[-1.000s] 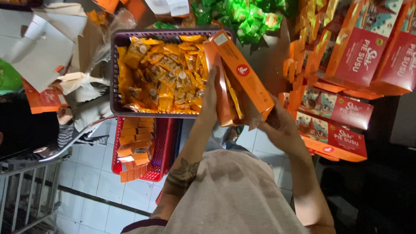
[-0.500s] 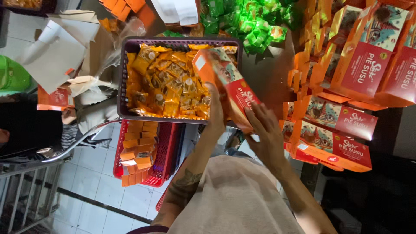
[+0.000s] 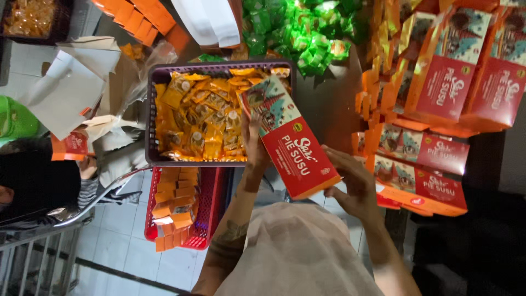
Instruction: The person repeatedly picks small orange snack packets from a purple basket, places them into a white plastic tray, and then transfers the filled tray into an orange cardboard box. The person continues this cycle, filling multiple boxes with the snack packets.
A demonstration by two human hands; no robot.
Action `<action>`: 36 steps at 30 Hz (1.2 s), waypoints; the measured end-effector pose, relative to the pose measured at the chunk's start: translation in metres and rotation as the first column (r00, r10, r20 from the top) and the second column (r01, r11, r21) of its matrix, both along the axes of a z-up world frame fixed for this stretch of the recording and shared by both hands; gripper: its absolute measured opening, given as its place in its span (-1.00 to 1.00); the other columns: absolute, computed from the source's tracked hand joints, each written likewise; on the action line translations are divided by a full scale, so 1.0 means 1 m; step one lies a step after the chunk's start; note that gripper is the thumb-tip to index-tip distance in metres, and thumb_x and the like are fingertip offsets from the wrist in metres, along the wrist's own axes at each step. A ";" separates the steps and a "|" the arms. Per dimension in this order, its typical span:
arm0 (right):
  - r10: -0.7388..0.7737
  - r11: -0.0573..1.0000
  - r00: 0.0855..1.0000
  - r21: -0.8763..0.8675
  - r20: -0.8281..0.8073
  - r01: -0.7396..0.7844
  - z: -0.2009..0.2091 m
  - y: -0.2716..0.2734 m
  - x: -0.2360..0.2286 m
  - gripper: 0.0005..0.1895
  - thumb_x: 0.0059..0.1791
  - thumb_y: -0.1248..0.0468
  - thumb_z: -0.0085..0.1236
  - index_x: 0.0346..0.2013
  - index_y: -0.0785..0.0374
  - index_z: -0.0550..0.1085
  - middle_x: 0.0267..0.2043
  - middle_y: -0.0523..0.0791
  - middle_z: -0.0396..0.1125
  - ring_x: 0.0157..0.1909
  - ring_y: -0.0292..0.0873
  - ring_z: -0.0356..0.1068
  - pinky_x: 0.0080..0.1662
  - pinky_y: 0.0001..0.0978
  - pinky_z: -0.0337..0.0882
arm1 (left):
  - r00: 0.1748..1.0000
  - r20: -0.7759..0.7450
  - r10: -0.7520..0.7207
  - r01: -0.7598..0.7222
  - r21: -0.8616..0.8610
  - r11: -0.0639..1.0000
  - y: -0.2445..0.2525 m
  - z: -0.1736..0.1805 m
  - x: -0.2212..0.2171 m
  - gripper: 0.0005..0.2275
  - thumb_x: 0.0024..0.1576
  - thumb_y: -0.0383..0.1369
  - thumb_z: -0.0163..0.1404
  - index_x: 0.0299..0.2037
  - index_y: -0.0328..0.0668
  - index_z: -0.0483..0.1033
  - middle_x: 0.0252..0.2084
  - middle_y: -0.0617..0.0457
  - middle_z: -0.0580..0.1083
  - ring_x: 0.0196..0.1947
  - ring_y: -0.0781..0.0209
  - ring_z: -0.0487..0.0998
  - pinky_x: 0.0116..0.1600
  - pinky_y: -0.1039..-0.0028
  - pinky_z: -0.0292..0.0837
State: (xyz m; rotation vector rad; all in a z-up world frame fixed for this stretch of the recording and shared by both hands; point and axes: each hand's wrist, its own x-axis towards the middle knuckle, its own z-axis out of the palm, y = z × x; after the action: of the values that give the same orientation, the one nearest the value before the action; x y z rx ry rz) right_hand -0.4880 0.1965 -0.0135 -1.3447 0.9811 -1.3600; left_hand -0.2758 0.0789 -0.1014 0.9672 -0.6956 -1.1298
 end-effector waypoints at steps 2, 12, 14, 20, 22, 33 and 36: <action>-0.071 0.994 0.985 -0.094 -0.157 0.057 -0.002 0.005 -0.001 -0.25 -0.23 0.10 0.49 0.14 0.45 0.50 0.28 0.22 0.35 0.27 0.23 0.43 0.12 -0.09 0.52 | 0.924 0.341 -0.173 0.139 0.123 0.983 0.016 0.021 -0.003 -0.48 0.42 -0.43 -0.15 0.49 -0.65 -0.01 0.52 -0.50 0.07 0.54 -0.16 0.06 0.61 0.27 -0.08; -0.144 0.973 0.937 -0.217 -0.319 0.075 -0.011 0.008 0.026 -0.37 -0.04 0.10 0.32 0.28 0.27 0.46 0.43 0.16 0.21 0.38 0.27 0.27 0.29 0.08 0.34 | 0.977 -0.118 -0.176 0.209 0.402 0.891 -0.008 0.024 -0.017 -0.41 0.29 0.07 -0.06 0.40 -0.14 0.27 0.41 -0.20 0.19 0.39 -0.10 0.20 0.46 0.09 0.07; -0.116 0.983 0.953 -0.171 -0.279 0.069 -0.011 0.013 0.025 -0.48 -0.01 0.01 0.27 0.14 0.26 0.58 0.25 0.11 0.40 0.23 0.19 0.46 0.18 0.02 0.45 | 0.954 -0.300 0.007 0.153 0.506 0.849 0.000 0.003 -0.027 -0.45 0.17 0.15 0.09 0.14 -0.11 0.62 0.09 -0.16 0.61 0.06 -0.03 0.67 0.26 0.09 0.52; 0.054 0.997 0.980 0.070 -0.194 -0.042 0.000 0.014 -0.002 0.10 -0.21 -0.23 0.40 0.41 0.37 0.29 0.29 0.21 0.34 0.27 0.24 0.39 0.25 0.23 0.34 | 0.945 0.222 -0.241 0.164 0.317 0.934 0.030 0.068 -0.047 -0.37 0.38 0.09 -0.31 0.51 -0.19 0.15 0.56 -0.22 0.09 0.56 -0.07 0.05 0.61 0.16 -0.17; 0.054 0.962 0.929 0.269 -0.365 0.049 0.036 0.012 0.010 0.23 -0.28 0.02 0.48 0.51 0.24 -0.04 0.01 0.24 0.38 0.06 0.35 0.45 0.07 0.25 0.44 | 0.869 0.273 -0.414 0.320 0.329 0.889 0.059 -0.008 -0.057 -0.45 0.42 -0.02 -0.33 0.48 -0.25 0.08 0.41 -0.36 0.19 0.41 -0.17 0.22 0.51 0.04 0.02; -0.201 0.614 0.315 0.131 -0.928 0.779 -0.005 0.085 -0.140 0.21 -0.26 -0.07 0.42 0.62 0.08 0.11 0.18 0.21 0.28 0.04 0.40 0.43 0.09 0.36 0.43 | 0.133 0.215 -0.967 0.825 0.517 0.229 0.089 0.033 -0.066 -0.46 0.25 0.13 0.00 0.41 0.36 0.23 0.36 0.23 0.37 0.27 0.21 0.49 0.14 0.36 0.60; -0.220 0.608 0.268 0.083 -0.938 0.789 -0.022 0.077 -0.165 0.12 -0.07 -0.02 0.30 0.64 0.10 -0.10 0.25 0.19 0.16 0.09 0.39 0.32 -0.06 0.42 0.42 | 0.103 0.124 -0.987 0.735 0.659 0.159 0.079 0.073 -0.064 -0.52 0.24 0.04 -0.18 0.29 0.05 0.31 0.27 0.11 0.43 0.25 0.14 0.50 0.17 0.27 0.39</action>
State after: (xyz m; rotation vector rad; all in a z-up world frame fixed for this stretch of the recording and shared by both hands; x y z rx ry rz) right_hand -0.6527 0.2734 -0.0355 -1.2165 2.5760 -0.5423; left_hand -0.3401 0.1578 -0.0281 1.2976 -1.7672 -2.2715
